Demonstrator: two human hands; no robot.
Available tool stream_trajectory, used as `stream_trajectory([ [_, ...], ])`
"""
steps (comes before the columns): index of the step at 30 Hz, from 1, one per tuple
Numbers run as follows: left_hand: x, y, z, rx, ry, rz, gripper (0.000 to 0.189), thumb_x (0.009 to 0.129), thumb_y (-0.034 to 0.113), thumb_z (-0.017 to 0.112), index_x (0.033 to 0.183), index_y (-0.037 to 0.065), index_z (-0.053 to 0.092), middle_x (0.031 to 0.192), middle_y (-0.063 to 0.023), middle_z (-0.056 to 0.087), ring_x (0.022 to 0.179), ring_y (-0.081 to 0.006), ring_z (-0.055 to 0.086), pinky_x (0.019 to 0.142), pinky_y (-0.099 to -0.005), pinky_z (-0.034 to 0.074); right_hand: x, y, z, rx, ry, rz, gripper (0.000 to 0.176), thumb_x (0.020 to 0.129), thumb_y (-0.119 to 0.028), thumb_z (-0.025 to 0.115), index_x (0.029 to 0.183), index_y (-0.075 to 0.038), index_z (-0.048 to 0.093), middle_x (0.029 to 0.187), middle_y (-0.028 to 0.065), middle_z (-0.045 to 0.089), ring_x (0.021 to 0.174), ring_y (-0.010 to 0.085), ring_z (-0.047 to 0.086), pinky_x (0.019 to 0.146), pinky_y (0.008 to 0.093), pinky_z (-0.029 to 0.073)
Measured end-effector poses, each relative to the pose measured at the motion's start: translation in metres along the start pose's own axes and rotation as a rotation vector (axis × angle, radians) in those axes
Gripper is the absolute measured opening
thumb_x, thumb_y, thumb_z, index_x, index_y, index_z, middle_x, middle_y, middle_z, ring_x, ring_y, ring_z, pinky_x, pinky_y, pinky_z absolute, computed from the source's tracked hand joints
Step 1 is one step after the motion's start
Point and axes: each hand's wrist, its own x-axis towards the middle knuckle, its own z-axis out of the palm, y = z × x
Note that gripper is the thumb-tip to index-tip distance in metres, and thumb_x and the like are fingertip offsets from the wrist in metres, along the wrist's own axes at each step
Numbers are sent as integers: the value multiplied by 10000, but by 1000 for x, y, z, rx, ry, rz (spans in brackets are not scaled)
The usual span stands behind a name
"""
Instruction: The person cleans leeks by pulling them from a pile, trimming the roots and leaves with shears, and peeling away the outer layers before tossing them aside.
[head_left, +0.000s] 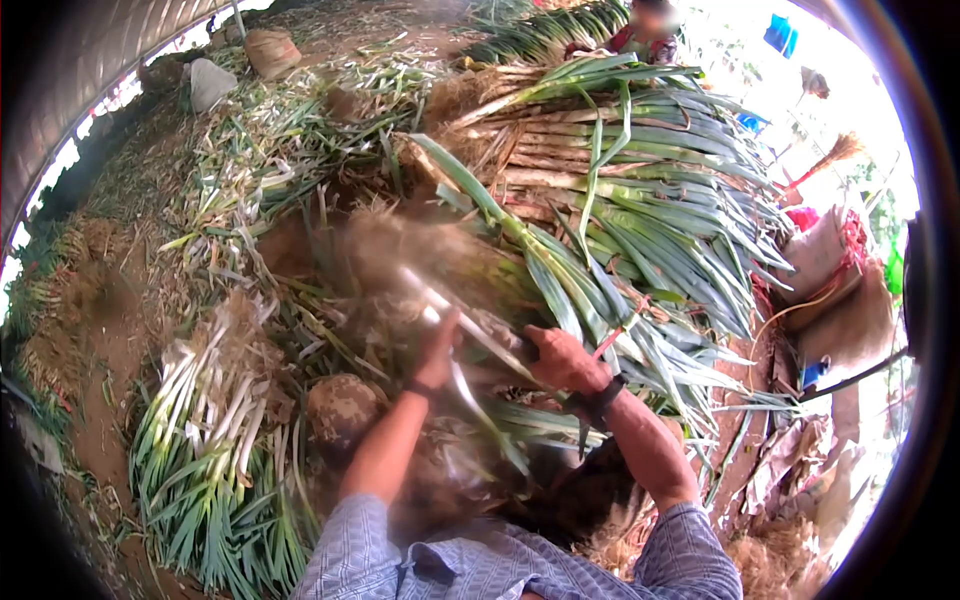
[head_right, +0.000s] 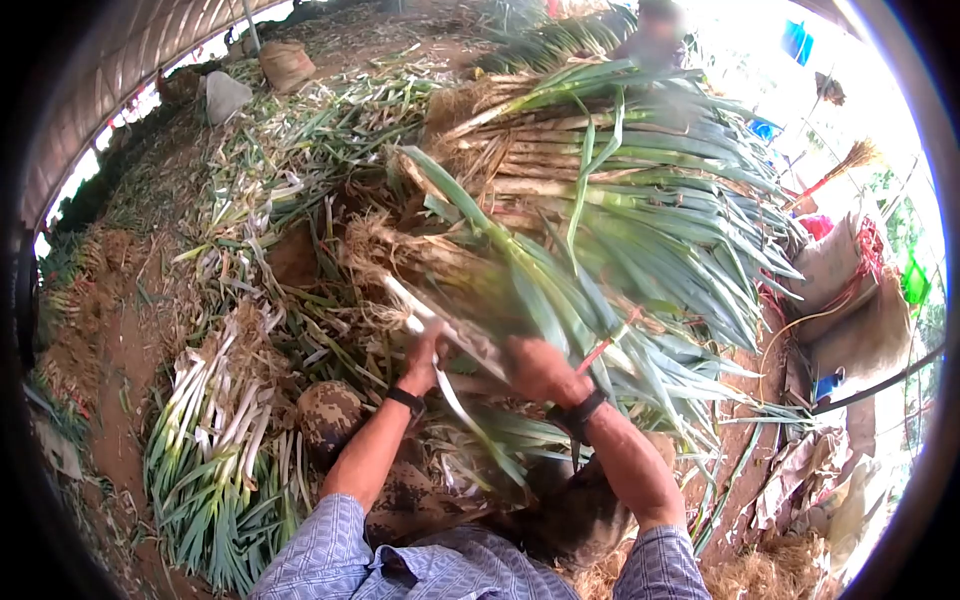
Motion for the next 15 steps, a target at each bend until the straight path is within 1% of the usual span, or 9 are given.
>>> stream_trajectory([
  [2,8,10,-5,-79,66,83,364,867,492,713,850,138,629,642,21,524,481,-109,472,415,-281,352,-13,-23,-32,3,-78,99,389,800,-216,680,1148,-47,645,932,238,690,910,429,657,781,497,530],
  [3,16,17,-7,-133,186,72,369,863,510,712,868,149,639,661,28,519,498,-103,466,423,-276,350,-17,-16,-29,-28,-81,74,392,801,-222,681,1150,-45,646,921,237,690,898,429,658,774,500,529],
  [5,24,32,-21,-122,331,48,386,848,554,717,933,180,671,699,44,510,558,-80,465,440,-253,345,-36,9,-23,-86,-88,20,400,804,-234,683,1154,-43,647,899,233,690,874,430,661,759,505,529],
  [6,32,30,-32,-188,354,-5,392,875,537,696,1013,171,671,779,28,604,591,-65,474,447,-232,348,-45,16,-22,-112,-128,16,394,810,-233,679,1154,-45,650,888,230,690,859,430,662,750,506,529],
  [8,41,26,-47,-193,334,42,369,934,485,649,1097,154,645,891,-5,692,584,-52,470,446,-222,355,-61,28,-19,-161,-209,8,383,820,-233,671,1156,-50,656,866,223,691,829,432,664,732,508,529],
  [11,51,19,-69,-170,296,72,353,983,442,601,1166,141,614,1000,-31,726,579,-46,465,448,-220,361,-86,33,-17,-250,-287,45,346,835,-215,659,1146,-64,667,836,215,687,800,431,664,705,512,528],
  [12,56,16,-73,-190,294,52,345,995,432,592,1173,137,612,1011,-30,728,573,-43,463,451,-223,371,-93,35,-17,-228,-284,43,322,838,-211,657,1125,-66,670,829,216,685,798,430,665,701,516,528],
  [14,45,22,-62,-288,277,84,353,993,439,594,1179,139,608,1020,-33,731,571,-46,469,454,-225,387,-102,38,-18,-193,-281,30,276,844,-205,652,1083,-70,675,815,219,681,795,427,665,695,523,526],
  [15,40,30,-57,-267,304,50,363,994,443,590,1191,139,602,1047,-39,733,574,-57,480,454,-231,401,-105,39,-16,-164,-237,11,282,841,-203,652,1092,-75,673,809,219,679,791,425,665,689,525,525],
])
